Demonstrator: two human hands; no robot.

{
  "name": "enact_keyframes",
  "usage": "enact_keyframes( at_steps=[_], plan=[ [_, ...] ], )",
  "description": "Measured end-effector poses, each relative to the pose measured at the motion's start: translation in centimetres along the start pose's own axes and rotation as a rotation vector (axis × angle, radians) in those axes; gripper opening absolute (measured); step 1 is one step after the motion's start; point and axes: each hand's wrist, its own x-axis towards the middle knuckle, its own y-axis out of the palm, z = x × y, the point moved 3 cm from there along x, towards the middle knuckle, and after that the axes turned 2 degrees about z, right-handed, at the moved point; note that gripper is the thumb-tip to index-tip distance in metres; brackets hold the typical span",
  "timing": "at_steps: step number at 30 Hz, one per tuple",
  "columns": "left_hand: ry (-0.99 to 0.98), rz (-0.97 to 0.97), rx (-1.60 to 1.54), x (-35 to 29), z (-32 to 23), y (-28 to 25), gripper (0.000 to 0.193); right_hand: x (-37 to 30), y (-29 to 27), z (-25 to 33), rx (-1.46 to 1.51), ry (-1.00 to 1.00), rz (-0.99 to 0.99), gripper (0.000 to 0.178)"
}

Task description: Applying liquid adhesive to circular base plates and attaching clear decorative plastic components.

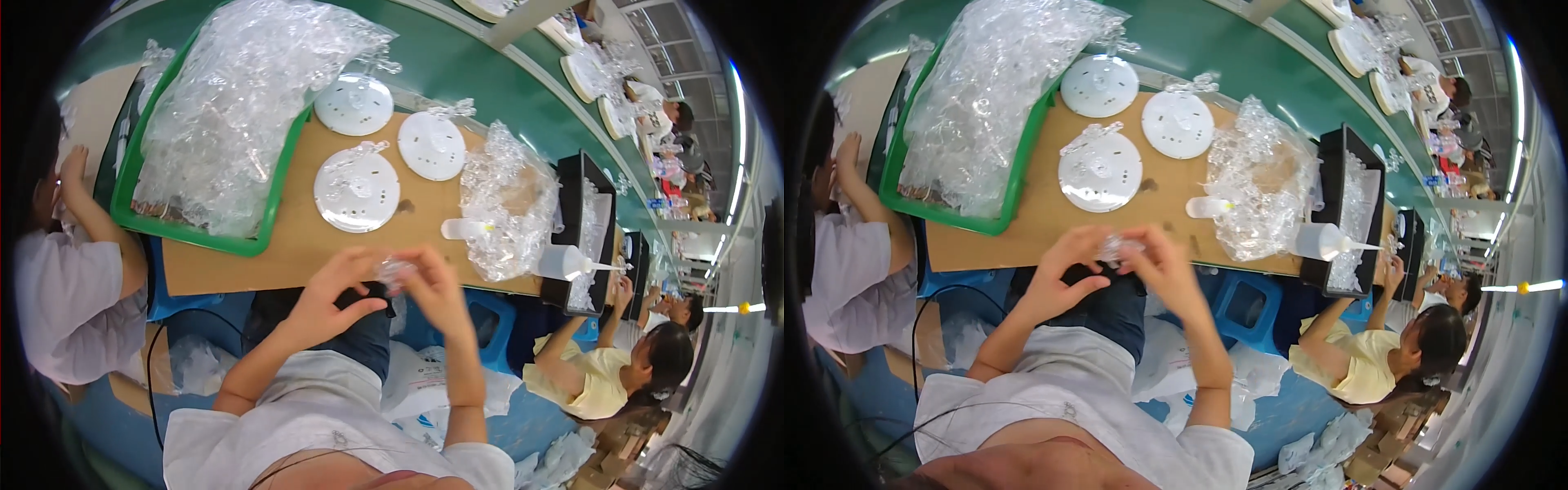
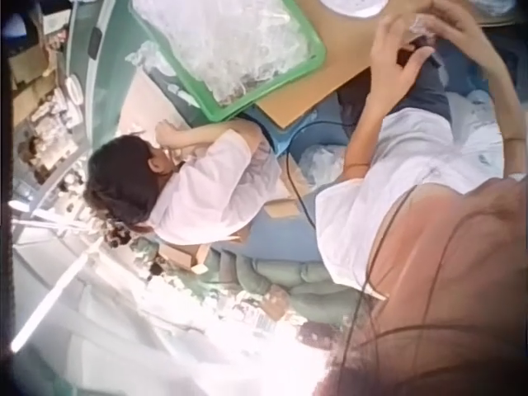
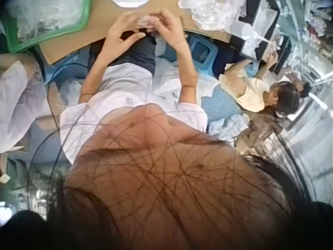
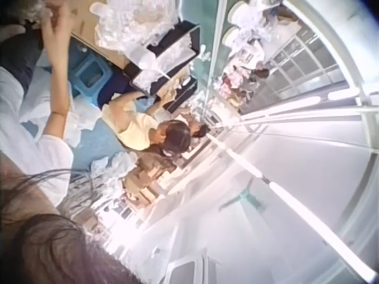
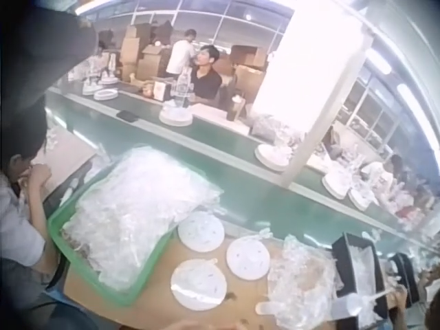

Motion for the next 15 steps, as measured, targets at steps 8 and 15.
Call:
enact_keyframes(
  at_steps=[8, 15],
  plan=[
    [-0.413, 0.134, -0.632, -0.2, 4.9, -3.0, 0.069, 1.3, 3.9, 2.9, -0.838, -0.267, -0.292, 0.026],
    [-0.283, -0.298, -0.32, -0.2, 6.0, -2.1, 0.063, 5.5, 1.2, -0.3, -0.35, -0.204, -0.307, 0.026]
  ],
)
